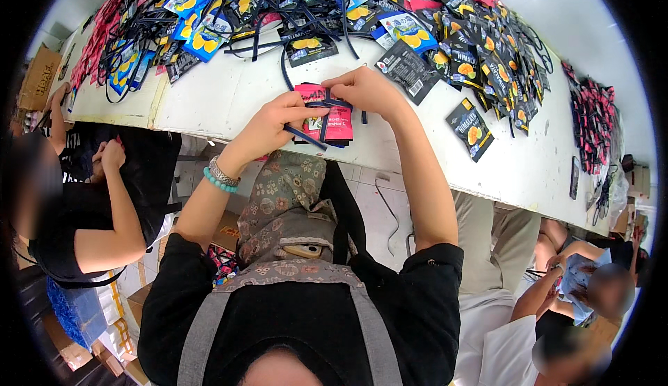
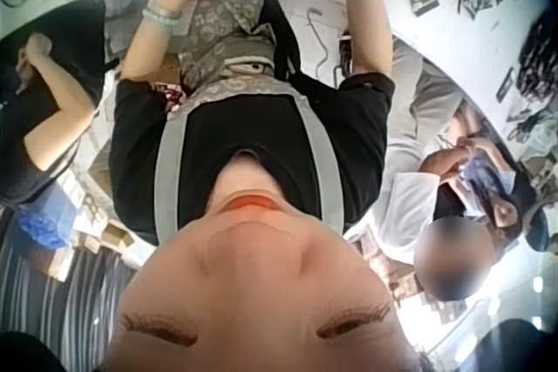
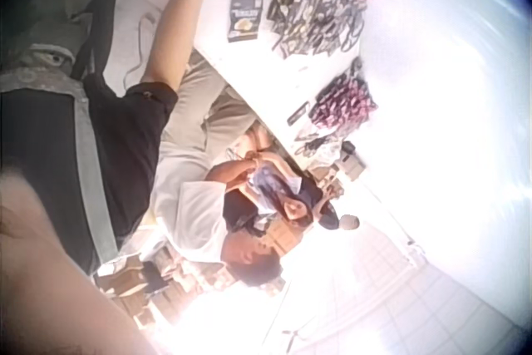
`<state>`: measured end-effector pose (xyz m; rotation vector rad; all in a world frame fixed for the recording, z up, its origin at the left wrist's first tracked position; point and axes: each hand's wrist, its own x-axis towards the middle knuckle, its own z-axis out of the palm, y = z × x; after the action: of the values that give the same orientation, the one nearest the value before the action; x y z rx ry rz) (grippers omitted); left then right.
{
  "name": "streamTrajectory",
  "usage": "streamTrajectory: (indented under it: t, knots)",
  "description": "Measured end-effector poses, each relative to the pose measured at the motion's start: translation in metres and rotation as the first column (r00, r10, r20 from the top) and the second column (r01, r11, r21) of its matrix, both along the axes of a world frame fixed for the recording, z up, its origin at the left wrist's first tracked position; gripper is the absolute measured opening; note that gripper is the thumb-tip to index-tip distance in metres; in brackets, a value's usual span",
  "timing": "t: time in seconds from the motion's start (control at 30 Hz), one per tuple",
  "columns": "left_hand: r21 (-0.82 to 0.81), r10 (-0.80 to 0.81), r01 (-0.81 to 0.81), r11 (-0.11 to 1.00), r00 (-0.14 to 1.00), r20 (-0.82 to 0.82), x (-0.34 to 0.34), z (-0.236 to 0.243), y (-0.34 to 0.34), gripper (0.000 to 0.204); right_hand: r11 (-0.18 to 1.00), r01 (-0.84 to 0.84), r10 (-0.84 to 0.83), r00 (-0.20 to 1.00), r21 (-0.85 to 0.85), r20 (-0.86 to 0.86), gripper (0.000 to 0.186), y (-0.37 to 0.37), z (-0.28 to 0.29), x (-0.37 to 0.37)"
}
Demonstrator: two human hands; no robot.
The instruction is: The person gathers small packets of snacks from a large pile on a table, stacks them into small groups, and secures them with a rubber band. The person repeats this process, picking up new packets and tying them into bundles.
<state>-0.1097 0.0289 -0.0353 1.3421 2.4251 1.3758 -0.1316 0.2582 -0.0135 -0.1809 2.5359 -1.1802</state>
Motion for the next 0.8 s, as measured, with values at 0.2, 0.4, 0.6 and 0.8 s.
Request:
streamTrajectory:
  t: [0.2, 0.4, 0.6, 0.8]
  knots:
    - [-0.010, 0.014, -0.014, 1.000, 1.000, 0.026, 0.004, 0.000, 0.001, 0.050, 0.915, 0.365, -0.320, 0.916, 0.170, -0.241, 0.053, -0.006, -0.009, 0.026]
    - [0.024, 0.048, -0.044, 0.999, 0.979, -0.198, 0.013, -0.006, 0.011, 0.045, 0.888, 0.416, -0.419, 0.907, -0.193, 0.026, 0.036, 0.001, -0.010, 0.033]
    - [0.060, 0.064, -0.040, 0.997, 0.882, -0.467, 0.013, -0.005, 0.019, 0.045, 0.788, 0.292, -0.308, 0.949, -0.542, 0.063, 0.019, 0.008, -0.016, 0.035]
    - [0.062, 0.017, 0.014, 0.998, 0.881, -0.473, 0.006, 0.001, 0.021, 0.044, 0.694, 0.362, -0.366, 0.922, -0.623, 0.128, 0.020, -0.007, -0.013, 0.040]
